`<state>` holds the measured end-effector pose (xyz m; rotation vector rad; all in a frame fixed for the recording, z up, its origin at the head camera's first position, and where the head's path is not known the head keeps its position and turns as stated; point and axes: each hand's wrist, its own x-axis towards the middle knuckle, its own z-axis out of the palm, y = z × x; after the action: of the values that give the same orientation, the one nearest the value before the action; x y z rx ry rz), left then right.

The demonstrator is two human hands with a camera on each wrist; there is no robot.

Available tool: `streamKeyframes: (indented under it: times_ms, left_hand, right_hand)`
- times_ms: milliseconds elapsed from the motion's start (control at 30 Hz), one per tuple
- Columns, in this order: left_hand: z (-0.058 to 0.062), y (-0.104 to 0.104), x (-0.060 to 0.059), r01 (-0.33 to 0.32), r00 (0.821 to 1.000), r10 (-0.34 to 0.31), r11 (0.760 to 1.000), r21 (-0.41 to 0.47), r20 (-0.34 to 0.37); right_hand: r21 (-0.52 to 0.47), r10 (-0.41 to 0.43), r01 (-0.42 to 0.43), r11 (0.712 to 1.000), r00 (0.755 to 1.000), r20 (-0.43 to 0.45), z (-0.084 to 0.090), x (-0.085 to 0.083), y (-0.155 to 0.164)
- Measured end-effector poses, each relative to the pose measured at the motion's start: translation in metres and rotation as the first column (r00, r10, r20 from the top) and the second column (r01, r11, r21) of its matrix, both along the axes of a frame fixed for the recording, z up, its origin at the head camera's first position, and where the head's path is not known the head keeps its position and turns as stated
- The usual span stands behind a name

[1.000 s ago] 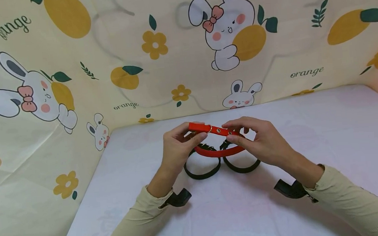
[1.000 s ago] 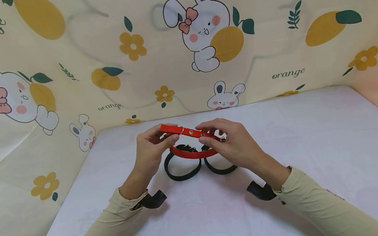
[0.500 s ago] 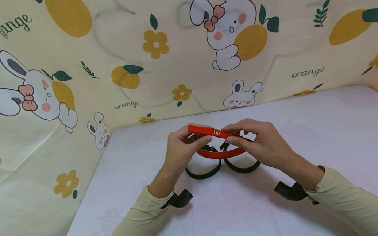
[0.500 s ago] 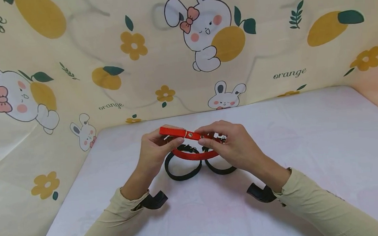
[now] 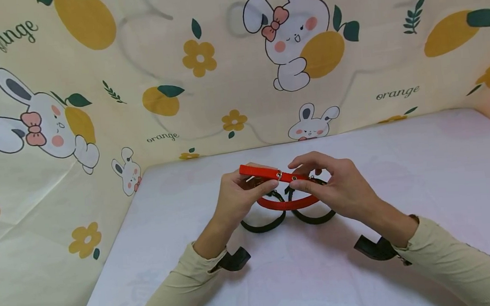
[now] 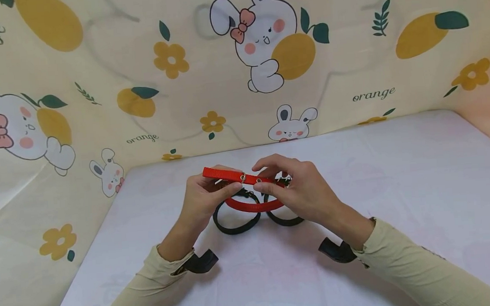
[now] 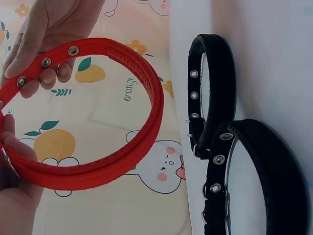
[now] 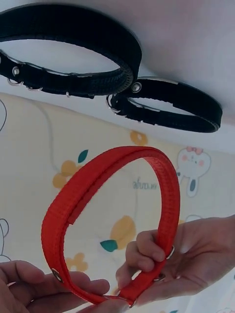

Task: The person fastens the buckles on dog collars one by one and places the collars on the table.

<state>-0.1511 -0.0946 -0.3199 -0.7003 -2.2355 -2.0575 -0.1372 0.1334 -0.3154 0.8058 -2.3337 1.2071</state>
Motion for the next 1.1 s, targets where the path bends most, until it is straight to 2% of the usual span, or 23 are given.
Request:
streamKeyframes:
  times_ms: [200,433,667,767,900,1100]
  left_hand:
    - [0.0017,-0.0008,-0.0015,-0.005,1.000,0.005,1.000,-0.023,0.023]
    - [0.0051,-0.0011,-0.0015,0.006,0.999,-0.005,1.000,-0.028,0.045]
    - [0.0083,-0.0040,-0.0013,0.037,0.993,-0.032,0.998,-0.043,0.110]
    - [0.0099,-0.0057,-0.0016,0.014,0.992,-0.011,1.000,-0.019,0.127]
    - [0.0095,-0.0070,-0.0020,-0.049,0.990,0.046,0.999,0.021,0.132]
    - [0.0075,-0.0063,-0.0031,-0.132,0.991,0.133,0.990,-0.048,0.023]
  right_hand:
    - [0.026,0.042,-0.041,0.999,0.999,-0.019,0.0006,-0.0017,-0.0003]
    - [0.056,0.129,-0.127,0.990,0.991,-0.022,0.0011,-0.0040,-0.0001]
    - [0.051,0.094,-0.090,0.995,0.993,-0.071,0.0013,-0.0026,0.0001]
    - [0.052,0.084,-0.080,0.995,0.994,-0.069,-0.0002,-0.0023,-0.0003]
    - [0.060,0.083,-0.079,0.995,0.994,-0.066,-0.0017,-0.0022,-0.0016]
    - [0.080,0.049,-0.044,0.996,0.997,-0.067,-0.0027,-0.0010,-0.0041]
